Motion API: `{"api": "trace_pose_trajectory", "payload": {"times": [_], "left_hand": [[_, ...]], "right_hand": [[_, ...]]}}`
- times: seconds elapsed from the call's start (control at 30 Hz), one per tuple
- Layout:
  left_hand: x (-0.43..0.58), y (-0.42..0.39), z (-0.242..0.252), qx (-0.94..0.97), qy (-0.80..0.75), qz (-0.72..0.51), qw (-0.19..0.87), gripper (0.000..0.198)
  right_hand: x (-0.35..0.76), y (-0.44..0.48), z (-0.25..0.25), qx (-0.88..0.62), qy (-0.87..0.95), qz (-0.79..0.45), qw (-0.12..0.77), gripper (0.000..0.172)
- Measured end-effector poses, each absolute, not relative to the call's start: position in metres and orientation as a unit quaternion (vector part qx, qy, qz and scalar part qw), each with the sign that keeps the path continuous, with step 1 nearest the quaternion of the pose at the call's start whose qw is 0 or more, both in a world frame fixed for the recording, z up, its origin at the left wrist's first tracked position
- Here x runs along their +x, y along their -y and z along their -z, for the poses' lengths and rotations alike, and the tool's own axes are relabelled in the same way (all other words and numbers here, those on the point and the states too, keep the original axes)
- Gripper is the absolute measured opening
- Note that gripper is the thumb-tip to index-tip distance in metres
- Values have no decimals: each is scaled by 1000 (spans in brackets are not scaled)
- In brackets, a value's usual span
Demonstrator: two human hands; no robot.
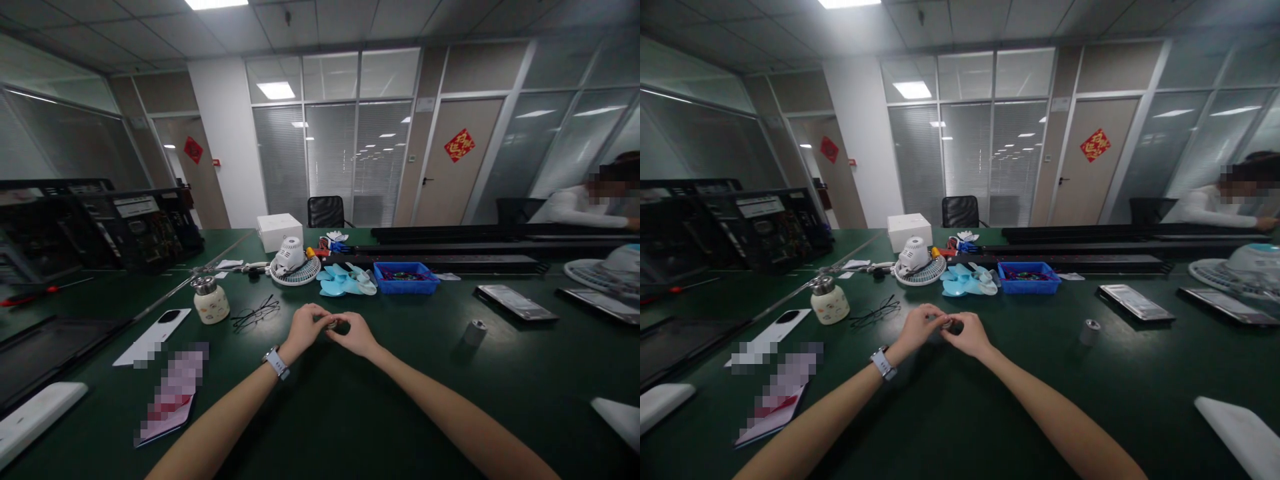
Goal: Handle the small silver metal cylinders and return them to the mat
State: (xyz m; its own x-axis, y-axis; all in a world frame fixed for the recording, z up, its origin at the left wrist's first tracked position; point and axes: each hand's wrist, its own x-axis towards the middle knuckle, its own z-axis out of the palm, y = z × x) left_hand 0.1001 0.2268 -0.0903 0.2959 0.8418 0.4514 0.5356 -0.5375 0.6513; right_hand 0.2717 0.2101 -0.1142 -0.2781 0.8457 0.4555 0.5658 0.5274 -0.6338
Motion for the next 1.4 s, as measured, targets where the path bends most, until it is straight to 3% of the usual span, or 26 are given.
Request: {"api": "trace_pose_trajectory", "payload": {"times": [0.17, 0.4, 0.53, 0.77, 1.07, 1.4], "left_hand": [[84, -229, 89, 736, -468, -467, 146, 21], [46, -238, 125, 751, -528, -340, 203, 24], [45, -239, 130, 765, -525, -311, 206, 25], [43, -235, 128, 728, -549, -328, 245, 50], [45, -235, 129, 693, -562, -380, 244, 49], [45, -234, 129, 703, -569, -365, 221, 50]], "right_hand": [[273, -211, 120, -475, 752, -186, 417, 33], [273, -211, 120, -460, 716, -281, 444, 34], [273, -211, 118, -468, 728, -247, 436, 34], [337, -221, 104, -566, 745, -94, 340, 36], [526, -220, 74, -824, 555, 25, 108, 44], [542, -210, 60, -871, 487, 1, 62, 57]]}}
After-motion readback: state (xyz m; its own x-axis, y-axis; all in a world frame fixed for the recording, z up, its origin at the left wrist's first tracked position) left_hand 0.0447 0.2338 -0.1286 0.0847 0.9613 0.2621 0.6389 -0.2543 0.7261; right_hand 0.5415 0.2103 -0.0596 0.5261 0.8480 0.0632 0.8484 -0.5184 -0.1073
